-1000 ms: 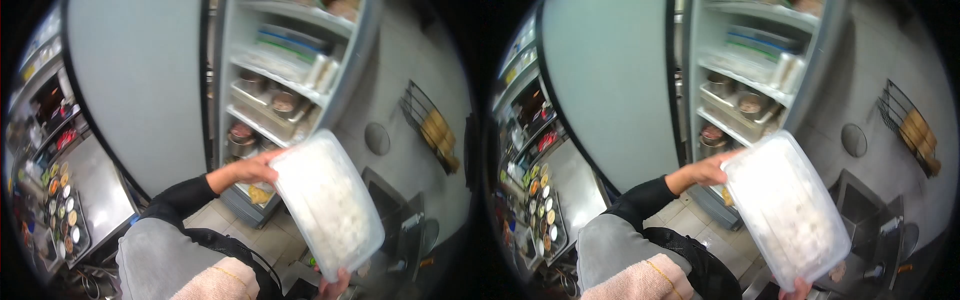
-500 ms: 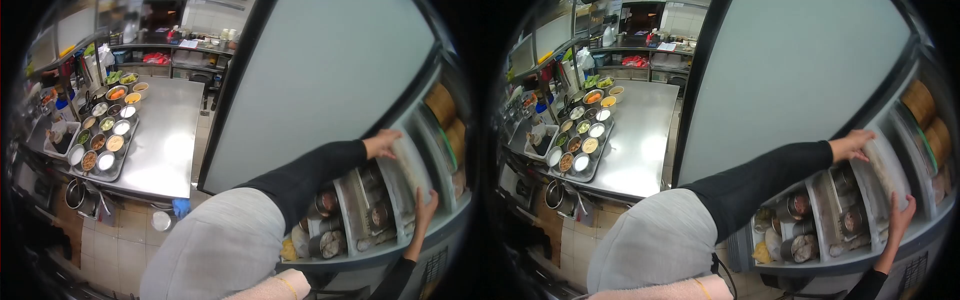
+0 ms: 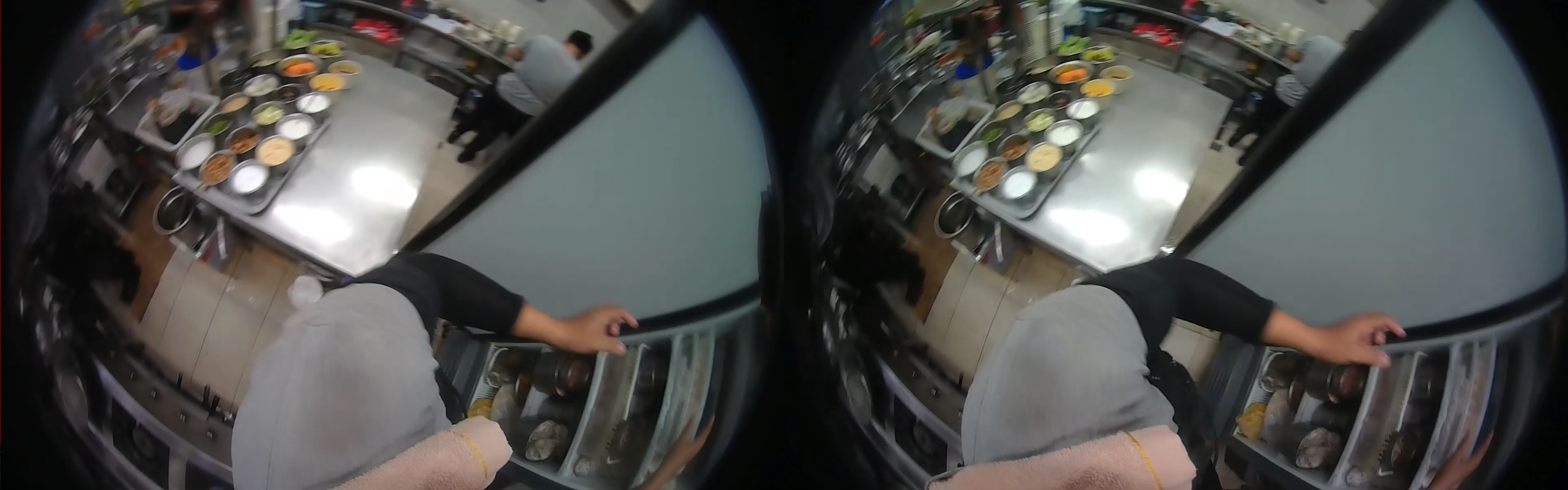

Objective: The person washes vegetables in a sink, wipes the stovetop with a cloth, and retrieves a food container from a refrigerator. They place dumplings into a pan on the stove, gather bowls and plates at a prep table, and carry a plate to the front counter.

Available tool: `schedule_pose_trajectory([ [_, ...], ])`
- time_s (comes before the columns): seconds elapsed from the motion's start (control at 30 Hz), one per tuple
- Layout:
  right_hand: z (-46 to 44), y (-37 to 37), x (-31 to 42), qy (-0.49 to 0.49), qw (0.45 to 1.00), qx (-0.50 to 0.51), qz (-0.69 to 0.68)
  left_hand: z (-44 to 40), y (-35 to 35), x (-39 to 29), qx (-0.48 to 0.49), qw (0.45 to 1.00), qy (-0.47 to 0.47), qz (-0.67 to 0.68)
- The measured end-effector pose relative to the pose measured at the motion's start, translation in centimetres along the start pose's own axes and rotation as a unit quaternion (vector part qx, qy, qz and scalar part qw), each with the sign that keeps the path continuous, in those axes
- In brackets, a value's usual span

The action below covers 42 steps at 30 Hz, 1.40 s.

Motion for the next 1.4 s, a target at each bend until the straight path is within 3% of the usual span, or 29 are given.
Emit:
schedule_pose_trajectory([
  [0.03, 2.1, -3.7, 8.5, 0.226, 0.946, 0.039, -0.230, 4.3, -4.3, -2.7, -0.040, 0.999, -0.001, -0.029],
  [0.07, 4.1, -9.3, 19.6, 0.209, 0.940, 0.072, -0.261, 8.1, -7.8, -1.5, -0.110, 0.991, 0.009, -0.080],
  [0.1, 8.4, -9.7, 20.0, 0.247, 0.791, 0.104, -0.549, 11.7, -11.2, -2.5, -0.163, 0.977, -0.029, -0.132],
  [0.17, 20.5, -4.2, 25.1, 0.280, 0.745, 0.224, -0.563, 15.9, -16.5, -4.9, -0.296, 0.929, -0.083, -0.204],
  [0.27, 43.2, 8.8, 31.6, 0.259, 0.720, 0.396, -0.507, 15.0, -23.9, -5.8, -0.501, 0.792, 0.026, -0.347],
  [0.33, 56.4, 15.5, 33.5, 0.205, 0.720, 0.466, -0.471, 12.6, -28.1, -5.9, -0.497, 0.745, -0.052, -0.443],
  [0.37, 57.7, 13.2, 37.5, 0.308, 0.592, 0.488, -0.562, 11.6, -29.8, -5.4, -0.462, 0.768, -0.120, -0.427],
  [0.4, 58.8, 12.0, 39.5, 0.330, 0.560, 0.524, -0.551, 10.8, -30.5, -5.5, -0.462, 0.767, -0.120, -0.429],
  [0.47, 60.0, 10.0, 41.7, 0.329, 0.545, 0.579, -0.509, 9.3, -31.5, -4.4, -0.446, 0.787, -0.248, -0.345],
  [0.5, 60.6, 9.1, 42.3, 0.330, 0.536, 0.598, -0.496, 9.1, -32.8, -3.7, -0.415, 0.821, -0.233, -0.317],
  [0.53, 60.8, 8.4, 42.6, 0.332, 0.531, 0.611, -0.484, 8.7, -34.2, -1.9, -0.436, 0.810, -0.179, -0.349],
  [0.6, 61.5, 7.1, 42.6, 0.349, 0.524, 0.631, -0.454, 8.9, -34.7, -3.2, -0.299, 0.877, -0.143, -0.348],
  [0.63, 61.9, 6.3, 42.7, 0.363, 0.523, 0.635, -0.438, 9.6, -33.2, -4.2, -0.328, 0.880, -0.042, -0.340],
  [0.67, 62.1, 5.4, 42.8, 0.385, 0.520, 0.636, -0.421, 10.5, -34.4, -2.0, -0.229, 0.933, -0.091, -0.262],
  [0.73, 62.5, 3.7, 43.3, 0.429, 0.512, 0.635, -0.388, 14.7, -31.1, -6.8, -0.089, 0.961, -0.198, -0.174],
  [0.77, 62.5, 2.9, 43.7, 0.448, 0.507, 0.633, -0.376, 16.3, -30.2, -7.9, -0.043, 0.941, -0.277, -0.189],
  [0.87, 61.6, 1.3, 45.8, 0.497, 0.494, 0.611, -0.369, 21.3, -28.7, -7.1, 0.138, 0.908, -0.321, -0.233],
  [0.9, 60.3, 0.9, 47.1, 0.508, 0.497, 0.593, -0.379, 23.1, -28.5, -6.1, 0.153, 0.899, -0.364, -0.191],
  [1.0, 53.4, -0.1, 51.8, 0.492, 0.566, 0.490, -0.445, 26.9, -28.0, -4.8, 0.126, 0.898, -0.391, -0.160],
  [1.07, 51.4, 1.7, 52.9, 0.431, 0.703, 0.365, -0.433, 28.0, -27.5, -4.5, 0.132, 0.896, -0.403, -0.133],
  [1.13, 53.3, 3.7, 51.3, 0.527, 0.629, 0.373, -0.434, 28.2, -27.0, -3.5, 0.142, 0.885, -0.431, -0.103],
  [1.2, 56.1, 3.8, 49.0, 0.670, 0.603, 0.226, -0.369, 28.3, -27.1, -2.5, 0.124, 0.875, -0.459, -0.088],
  [1.27, 58.4, 2.9, 46.9, 0.850, 0.436, 0.162, -0.247, 28.2, -27.0, -0.1, 0.140, 0.893, -0.418, -0.091],
  [1.33, 52.0, 0.7, 46.9, 0.910, 0.350, 0.075, -0.208, 27.1, -26.2, 1.0, 0.124, 0.887, -0.436, -0.086],
  [1.4, 64.1, 5.9, 38.6, 0.907, 0.103, -0.040, -0.407, 25.9, -25.6, 3.1, 0.158, 0.883, -0.430, -0.104],
])
Point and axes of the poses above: each hand's wrist, its own z-axis away from the middle knuckle, its own y-axis out of the palm, x = y × z, the point moved 2 cm from there along -z, towards the middle knuckle, and after that the axes turned 7 degrees about -z, right-handed, at the moved point
